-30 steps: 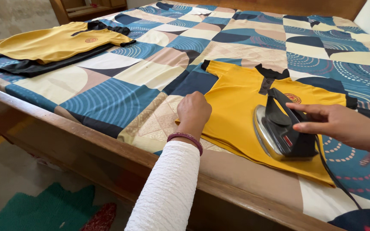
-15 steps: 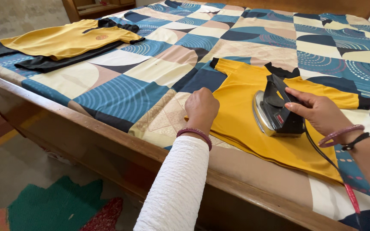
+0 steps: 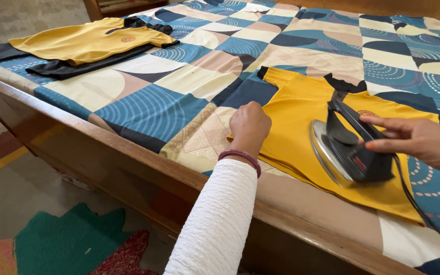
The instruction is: The person irons a yellow polo shirt laid flat on a bed. They use an electric iron to smooth the front, sleeves, and collar areas, repeatedly moving the iron back and forth while holding the fabric with the other hand.
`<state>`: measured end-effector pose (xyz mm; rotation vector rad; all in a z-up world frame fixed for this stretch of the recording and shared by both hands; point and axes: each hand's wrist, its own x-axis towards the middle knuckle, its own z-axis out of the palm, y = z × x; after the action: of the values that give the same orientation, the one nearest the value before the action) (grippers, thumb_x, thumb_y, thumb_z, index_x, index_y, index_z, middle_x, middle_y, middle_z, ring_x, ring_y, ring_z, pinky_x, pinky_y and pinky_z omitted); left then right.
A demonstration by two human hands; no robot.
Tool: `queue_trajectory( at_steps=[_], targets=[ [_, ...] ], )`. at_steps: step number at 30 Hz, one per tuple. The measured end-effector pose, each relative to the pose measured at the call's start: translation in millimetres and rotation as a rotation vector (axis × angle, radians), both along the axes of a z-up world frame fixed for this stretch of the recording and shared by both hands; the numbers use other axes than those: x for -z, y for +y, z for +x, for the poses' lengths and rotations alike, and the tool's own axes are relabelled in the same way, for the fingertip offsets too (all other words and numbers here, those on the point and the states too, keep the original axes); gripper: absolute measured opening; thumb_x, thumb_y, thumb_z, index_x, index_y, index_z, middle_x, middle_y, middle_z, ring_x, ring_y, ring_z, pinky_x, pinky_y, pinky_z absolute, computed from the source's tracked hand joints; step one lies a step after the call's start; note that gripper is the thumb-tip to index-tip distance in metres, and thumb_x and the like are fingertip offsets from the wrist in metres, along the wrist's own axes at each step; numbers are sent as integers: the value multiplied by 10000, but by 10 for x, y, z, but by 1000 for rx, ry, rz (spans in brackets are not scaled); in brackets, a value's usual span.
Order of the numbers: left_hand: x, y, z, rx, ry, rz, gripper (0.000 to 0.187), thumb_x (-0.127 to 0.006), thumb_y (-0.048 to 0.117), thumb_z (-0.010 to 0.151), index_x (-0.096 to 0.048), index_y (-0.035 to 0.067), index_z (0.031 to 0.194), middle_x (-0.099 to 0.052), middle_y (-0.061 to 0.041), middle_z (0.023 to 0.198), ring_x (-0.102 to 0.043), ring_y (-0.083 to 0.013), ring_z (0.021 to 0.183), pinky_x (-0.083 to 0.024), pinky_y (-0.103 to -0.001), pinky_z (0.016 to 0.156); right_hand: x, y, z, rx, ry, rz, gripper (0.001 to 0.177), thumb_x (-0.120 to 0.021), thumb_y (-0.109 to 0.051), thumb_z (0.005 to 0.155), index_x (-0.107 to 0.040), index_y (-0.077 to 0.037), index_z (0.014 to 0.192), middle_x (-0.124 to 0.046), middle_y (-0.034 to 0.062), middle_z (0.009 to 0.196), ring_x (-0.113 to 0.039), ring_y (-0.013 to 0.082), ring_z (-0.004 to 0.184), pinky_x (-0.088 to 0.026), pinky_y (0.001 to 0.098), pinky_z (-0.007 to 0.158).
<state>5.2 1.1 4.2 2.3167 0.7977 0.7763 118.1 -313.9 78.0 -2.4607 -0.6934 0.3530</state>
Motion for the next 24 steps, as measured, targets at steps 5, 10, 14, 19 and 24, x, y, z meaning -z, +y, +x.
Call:
queue_trajectory(
  at_steps=[5,10,14,19,24],
  targets=[
    [-14,3,-18,-12,-4,-13,166,-643,102,835,-787,50,899,-753,-214,981,-724,-384,961,-574,-441,827,147,337,-258,-72,-422,27,582,-637,-413,933,-598,-233,1486,-774,112,1151,-718,225,982,-515,333,876],
    [-43,10,-48,-18,-2,-35,157,-633,100,852,-780,50,873,-757,-202,957,-730,-379,932,-575,-440,792,30,268,-306,-10,-458,-185,585,-682,-419,962,-609,-288,1528,-775,138,1102,-726,280,934,-559,359,847],
    [-38,15,-55,-17,7,-40,163,-635,95,841,-784,47,887,-754,-211,974,-726,-384,949,-576,-440,806,-3,-4,2,-31,-245,-246,638,-755,-396,894,-573,-339,1503,-811,90,1135,-791,189,1052,-548,320,950],
    [-43,-1,-39,-19,-18,-32,174,-638,104,837,-789,46,902,-751,-215,984,-722,-387,965,-571,-443,824,121,-367,525,-67,42,-43,754,-799,-199,832,-578,-287,1548,-807,164,1147,-798,221,1096,-511,337,1009],
    [-115,-1,-48,-53,4,-59,197,-636,134,861,-788,63,964,-742,-187,1073,-710,-365,1026,-569,-436,858,152,-3,47,85,-363,-393,601,-677,-271,956,-548,-330,1539,-776,139,1152,-747,289,1027,-552,385,909]
  ],
)
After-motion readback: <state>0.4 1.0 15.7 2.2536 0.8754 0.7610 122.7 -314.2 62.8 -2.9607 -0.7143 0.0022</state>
